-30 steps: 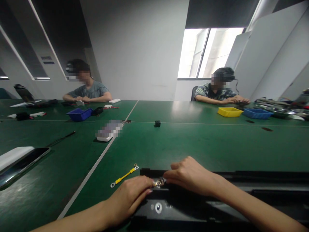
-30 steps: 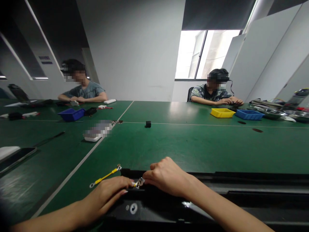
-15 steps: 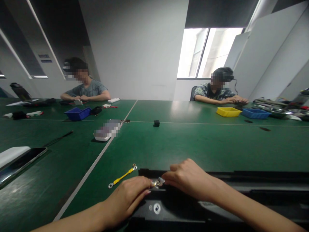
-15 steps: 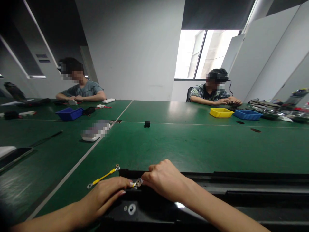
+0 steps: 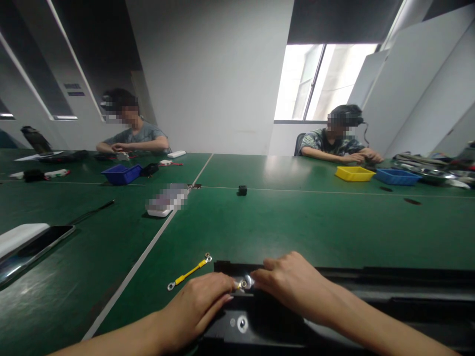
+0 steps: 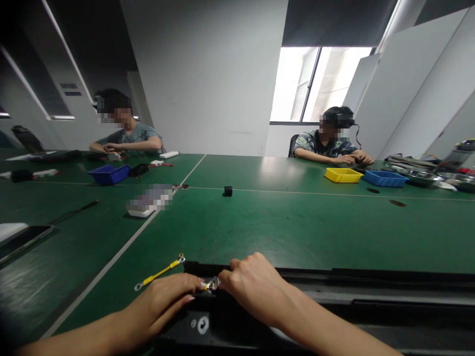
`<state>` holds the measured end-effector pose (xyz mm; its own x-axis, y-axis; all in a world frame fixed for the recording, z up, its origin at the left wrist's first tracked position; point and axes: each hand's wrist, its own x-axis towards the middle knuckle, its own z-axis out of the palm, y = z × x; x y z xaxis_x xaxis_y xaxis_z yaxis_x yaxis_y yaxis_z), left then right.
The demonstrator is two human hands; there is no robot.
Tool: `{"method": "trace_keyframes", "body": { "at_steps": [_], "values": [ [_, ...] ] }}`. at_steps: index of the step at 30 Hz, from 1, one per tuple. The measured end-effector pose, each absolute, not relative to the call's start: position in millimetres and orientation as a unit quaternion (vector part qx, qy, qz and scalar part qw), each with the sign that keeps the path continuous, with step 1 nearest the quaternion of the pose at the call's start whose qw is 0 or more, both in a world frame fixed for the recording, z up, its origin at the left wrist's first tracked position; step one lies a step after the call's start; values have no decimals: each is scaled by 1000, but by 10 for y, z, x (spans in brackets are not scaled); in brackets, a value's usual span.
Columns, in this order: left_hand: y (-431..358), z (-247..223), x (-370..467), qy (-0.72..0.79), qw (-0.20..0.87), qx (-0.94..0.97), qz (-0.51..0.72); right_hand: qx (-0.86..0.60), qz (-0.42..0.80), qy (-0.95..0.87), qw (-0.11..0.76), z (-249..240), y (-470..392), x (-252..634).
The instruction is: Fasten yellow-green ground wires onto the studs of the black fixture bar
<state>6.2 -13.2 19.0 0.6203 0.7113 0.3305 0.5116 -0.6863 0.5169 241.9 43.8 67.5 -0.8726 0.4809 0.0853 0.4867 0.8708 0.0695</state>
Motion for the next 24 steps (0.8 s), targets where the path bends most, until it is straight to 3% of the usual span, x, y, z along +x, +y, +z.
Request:
{"method": "trace_keyframes", "body": {
  "at_steps": [24],
  "values": [
    [-125,189,67,348,193,879,263,-291,-24,-956,-3,714,336,2361]
  ]
}}
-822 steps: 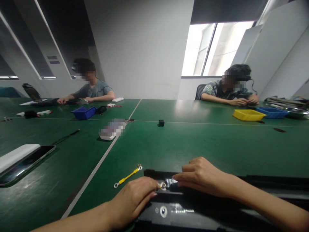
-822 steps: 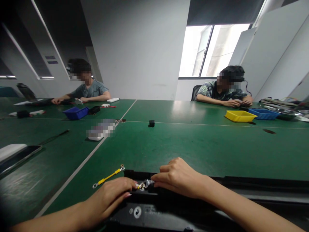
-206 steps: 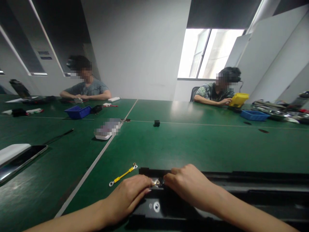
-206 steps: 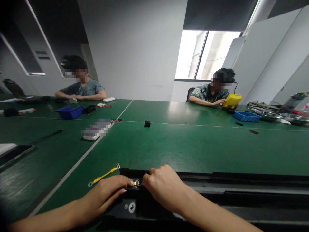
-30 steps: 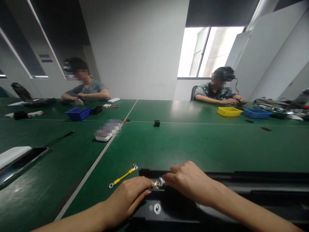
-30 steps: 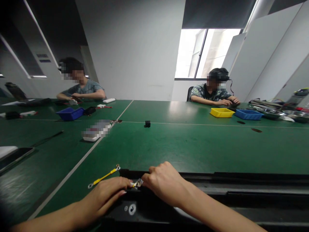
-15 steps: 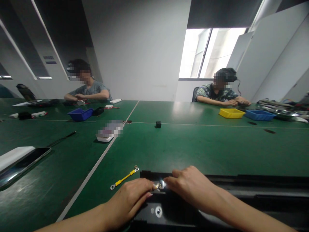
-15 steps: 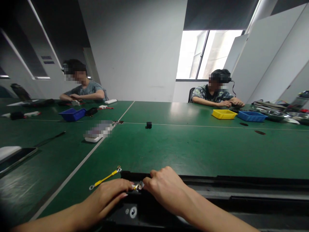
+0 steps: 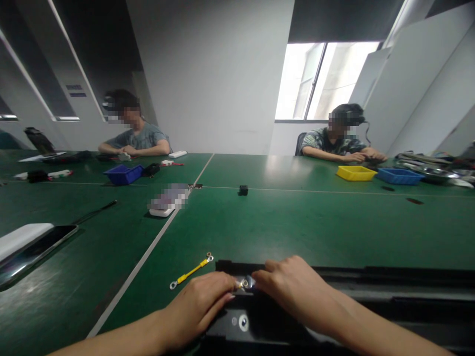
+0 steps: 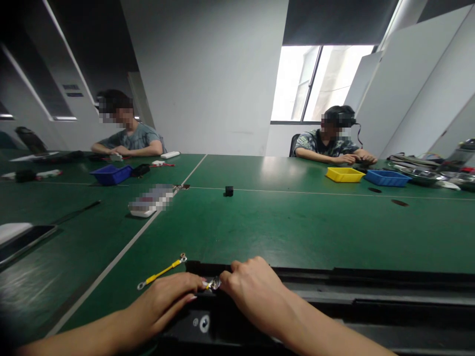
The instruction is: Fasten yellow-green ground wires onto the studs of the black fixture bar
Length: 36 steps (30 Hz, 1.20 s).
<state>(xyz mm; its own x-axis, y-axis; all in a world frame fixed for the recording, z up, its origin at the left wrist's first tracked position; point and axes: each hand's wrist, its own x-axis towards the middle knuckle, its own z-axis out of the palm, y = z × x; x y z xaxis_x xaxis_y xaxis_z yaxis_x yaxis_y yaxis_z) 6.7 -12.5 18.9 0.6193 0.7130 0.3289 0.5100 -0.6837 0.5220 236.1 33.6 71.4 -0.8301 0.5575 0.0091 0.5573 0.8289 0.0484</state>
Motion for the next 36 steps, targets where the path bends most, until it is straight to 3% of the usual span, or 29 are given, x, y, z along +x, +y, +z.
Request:
{"method": "trace_keyframes", "body": {
  "at_steps": [36],
  "values": [
    [-126,187,70,348,199,879,260,339,35,940,21,733,194,2256]
  ]
}}
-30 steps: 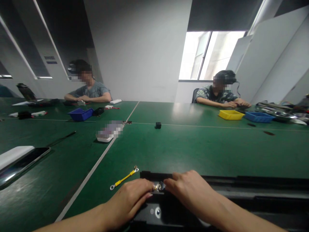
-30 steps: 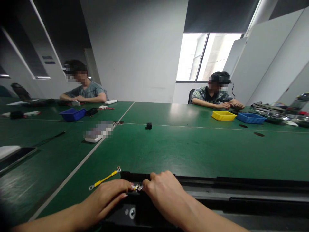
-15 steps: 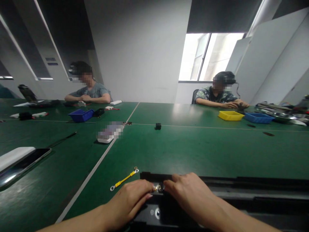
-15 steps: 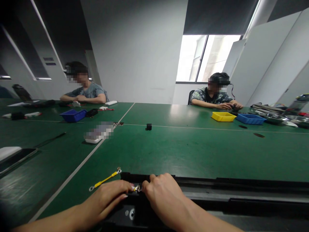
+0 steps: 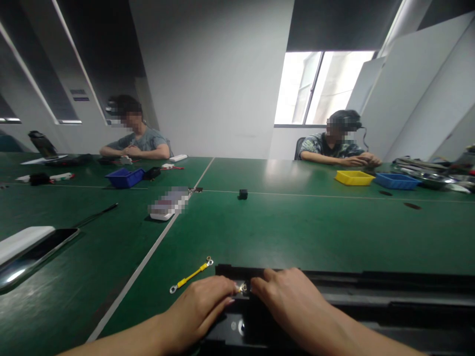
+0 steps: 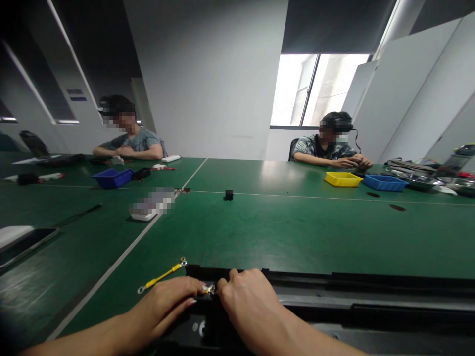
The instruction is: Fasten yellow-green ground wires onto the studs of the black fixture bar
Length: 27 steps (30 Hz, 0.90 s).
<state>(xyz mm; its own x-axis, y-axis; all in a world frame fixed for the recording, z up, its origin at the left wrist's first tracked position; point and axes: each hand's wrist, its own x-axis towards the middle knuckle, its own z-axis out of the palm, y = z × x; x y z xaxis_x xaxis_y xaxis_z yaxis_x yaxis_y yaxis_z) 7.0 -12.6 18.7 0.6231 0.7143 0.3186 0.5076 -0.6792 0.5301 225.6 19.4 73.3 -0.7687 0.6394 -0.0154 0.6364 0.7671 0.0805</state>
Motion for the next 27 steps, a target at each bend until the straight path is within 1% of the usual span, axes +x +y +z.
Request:
{"method": "trace_keyframes", "body": {
  "at_steps": [7,15,23,27],
  "values": [
    [-117,156,59,351,197,879,255,345,30,938,25,694,222,2271],
    [-111,140,57,355,192,877,260,325,68,943,14,658,291,2306],
    [-118,145,64,352,194,878,260,319,57,946,28,694,286,2328],
    [-114,151,63,352,192,878,261,308,48,950,15,714,312,2347]
  ]
}}
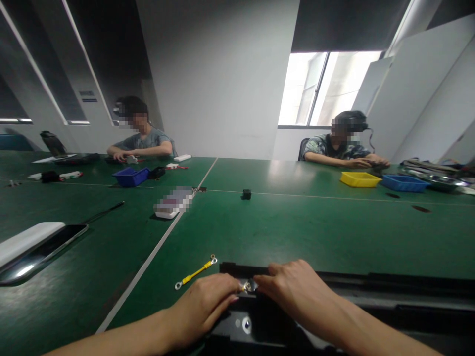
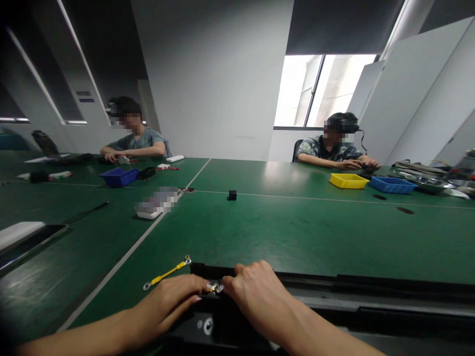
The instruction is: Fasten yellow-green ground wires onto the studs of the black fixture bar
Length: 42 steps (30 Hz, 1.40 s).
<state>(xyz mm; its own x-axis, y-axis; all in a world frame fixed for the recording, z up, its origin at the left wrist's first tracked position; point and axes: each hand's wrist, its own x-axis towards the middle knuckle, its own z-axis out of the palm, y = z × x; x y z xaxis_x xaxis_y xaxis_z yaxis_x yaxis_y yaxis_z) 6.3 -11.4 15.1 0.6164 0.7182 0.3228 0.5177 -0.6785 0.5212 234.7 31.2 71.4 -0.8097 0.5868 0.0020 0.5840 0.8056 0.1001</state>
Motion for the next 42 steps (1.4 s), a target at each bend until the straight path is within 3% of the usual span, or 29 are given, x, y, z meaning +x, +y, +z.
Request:
{"method": "trace_keyframes", "body": {
  "at_steps": [11,42],
  "values": [
    [-126,159,55,352,190,878,263,243,58,968,-28,685,451,2452],
    [-117,157,51,347,185,880,265,212,21,977,-27,779,547,2465]
  ]
}}
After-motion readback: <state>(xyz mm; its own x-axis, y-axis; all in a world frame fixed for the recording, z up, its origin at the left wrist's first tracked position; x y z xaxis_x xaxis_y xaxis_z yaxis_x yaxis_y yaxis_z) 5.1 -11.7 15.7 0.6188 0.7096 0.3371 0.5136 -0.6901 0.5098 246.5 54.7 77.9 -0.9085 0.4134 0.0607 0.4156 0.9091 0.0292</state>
